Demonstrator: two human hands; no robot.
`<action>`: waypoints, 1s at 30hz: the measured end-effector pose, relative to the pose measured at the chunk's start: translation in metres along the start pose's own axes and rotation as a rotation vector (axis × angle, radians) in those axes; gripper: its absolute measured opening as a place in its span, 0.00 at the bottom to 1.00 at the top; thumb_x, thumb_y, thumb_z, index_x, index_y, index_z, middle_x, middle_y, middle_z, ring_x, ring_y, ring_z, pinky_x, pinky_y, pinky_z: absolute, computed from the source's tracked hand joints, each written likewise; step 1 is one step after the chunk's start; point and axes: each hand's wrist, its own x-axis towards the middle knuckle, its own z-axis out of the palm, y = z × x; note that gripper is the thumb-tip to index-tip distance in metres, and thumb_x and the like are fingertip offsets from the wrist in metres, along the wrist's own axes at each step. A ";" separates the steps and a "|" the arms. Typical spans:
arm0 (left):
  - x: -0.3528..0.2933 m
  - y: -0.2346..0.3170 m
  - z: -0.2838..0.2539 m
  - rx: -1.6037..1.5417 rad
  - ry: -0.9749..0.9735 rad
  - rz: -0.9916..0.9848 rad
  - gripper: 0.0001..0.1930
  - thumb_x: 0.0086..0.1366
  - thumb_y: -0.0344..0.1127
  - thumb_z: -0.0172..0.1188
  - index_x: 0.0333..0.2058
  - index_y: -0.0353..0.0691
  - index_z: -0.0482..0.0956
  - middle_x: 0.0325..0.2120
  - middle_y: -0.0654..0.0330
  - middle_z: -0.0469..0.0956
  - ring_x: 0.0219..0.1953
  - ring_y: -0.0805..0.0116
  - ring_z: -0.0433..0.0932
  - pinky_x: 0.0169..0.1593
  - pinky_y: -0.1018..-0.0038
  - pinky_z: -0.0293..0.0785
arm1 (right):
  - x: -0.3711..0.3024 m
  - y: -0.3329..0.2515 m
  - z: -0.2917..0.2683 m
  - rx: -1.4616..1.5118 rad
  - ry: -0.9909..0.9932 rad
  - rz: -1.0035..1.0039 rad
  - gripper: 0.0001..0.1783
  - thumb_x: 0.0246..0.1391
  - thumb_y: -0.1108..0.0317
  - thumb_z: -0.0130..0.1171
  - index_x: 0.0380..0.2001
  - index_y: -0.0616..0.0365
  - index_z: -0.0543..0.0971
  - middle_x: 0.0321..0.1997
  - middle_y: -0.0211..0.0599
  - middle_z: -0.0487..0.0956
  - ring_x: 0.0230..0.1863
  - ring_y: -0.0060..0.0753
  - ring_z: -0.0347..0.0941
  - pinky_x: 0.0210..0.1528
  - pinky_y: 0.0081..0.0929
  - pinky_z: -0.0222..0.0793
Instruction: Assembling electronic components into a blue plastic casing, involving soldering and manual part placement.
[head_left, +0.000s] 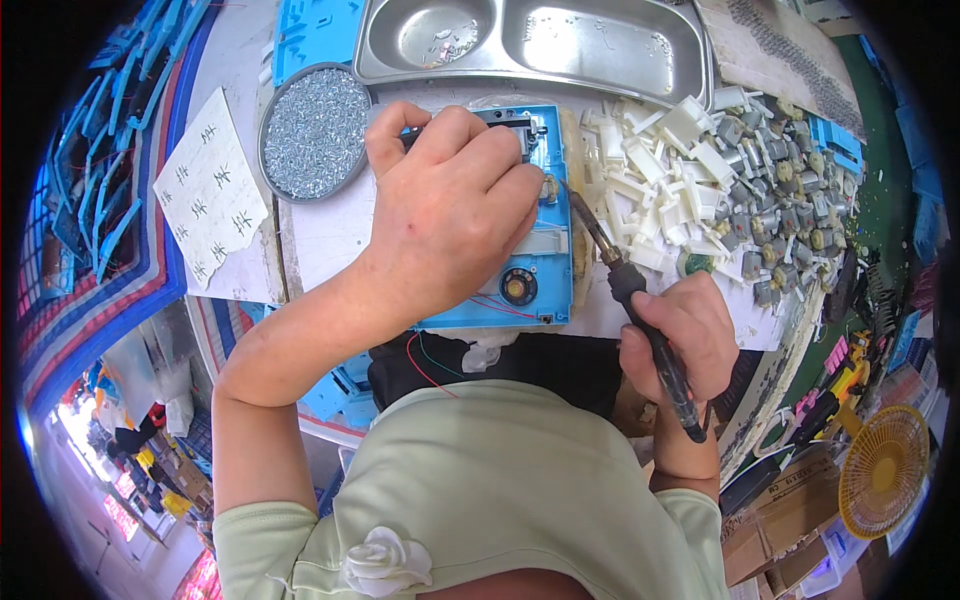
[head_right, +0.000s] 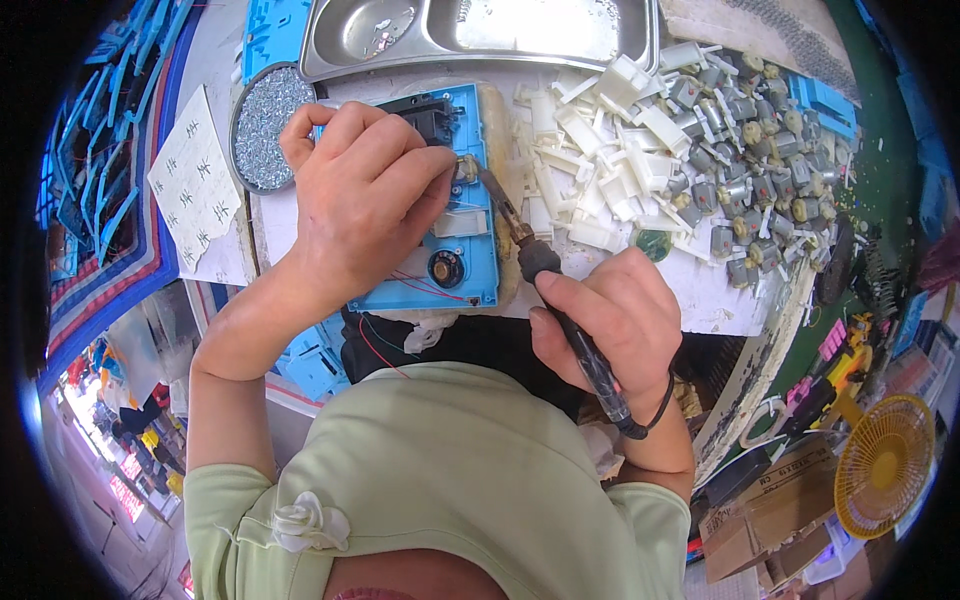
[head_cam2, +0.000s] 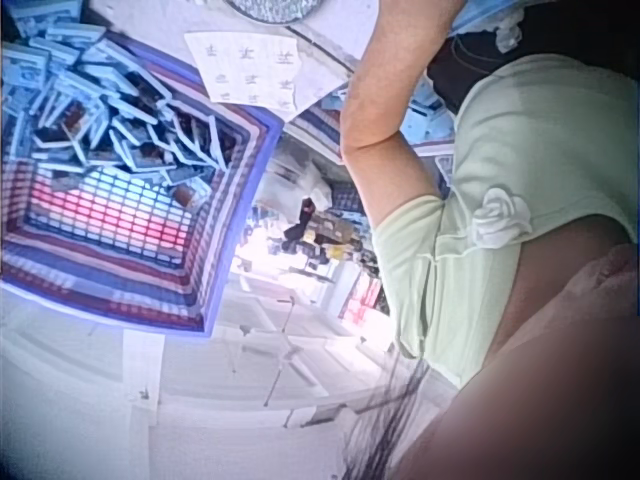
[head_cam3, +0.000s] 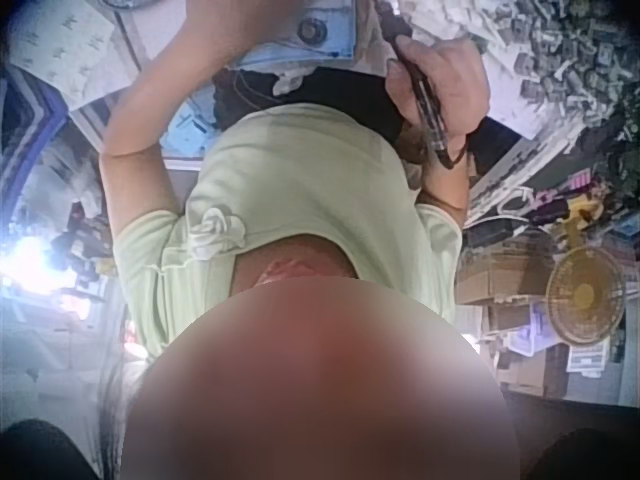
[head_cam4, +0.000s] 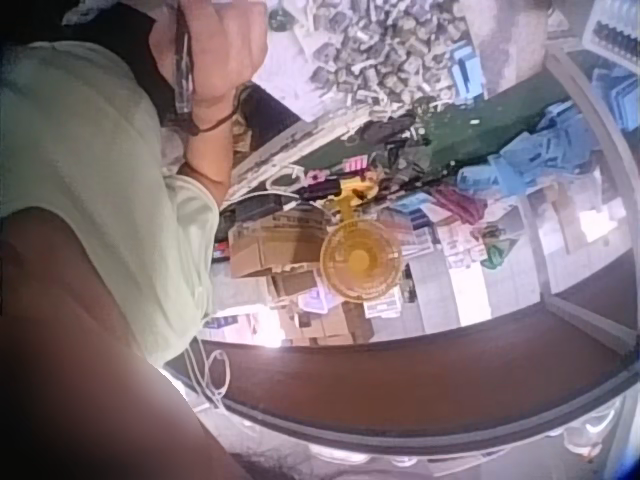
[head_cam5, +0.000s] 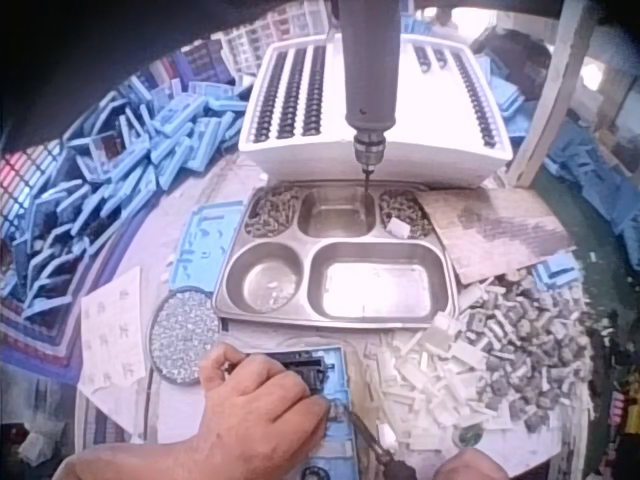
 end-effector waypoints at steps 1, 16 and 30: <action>0.000 0.000 0.000 0.002 0.003 0.002 0.12 0.48 0.30 0.73 0.32 0.51 0.83 0.28 0.72 0.74 0.37 0.69 0.75 0.51 0.61 0.57 | 0.000 0.000 -0.001 0.000 0.008 -0.001 0.21 0.43 0.78 0.71 0.44 0.59 0.82 0.21 0.32 0.73 0.21 0.35 0.66 0.25 0.30 0.62; 0.000 0.000 -0.001 0.013 -0.004 0.009 0.12 0.49 0.30 0.73 0.33 0.51 0.84 0.29 0.72 0.74 0.37 0.69 0.74 0.52 0.60 0.57 | 0.000 0.001 -0.006 -0.004 0.038 0.017 0.19 0.43 0.78 0.70 0.42 0.60 0.83 0.22 0.34 0.76 0.22 0.37 0.68 0.26 0.31 0.63; -0.037 -0.040 -0.039 -0.066 -0.014 -0.050 0.16 0.53 0.27 0.74 0.42 0.38 0.86 0.37 0.57 0.82 0.38 0.57 0.80 0.40 0.65 0.78 | -0.001 0.004 -0.006 -0.010 0.071 -0.001 0.15 0.49 0.75 0.71 0.42 0.63 0.83 0.21 0.35 0.75 0.21 0.37 0.67 0.25 0.30 0.63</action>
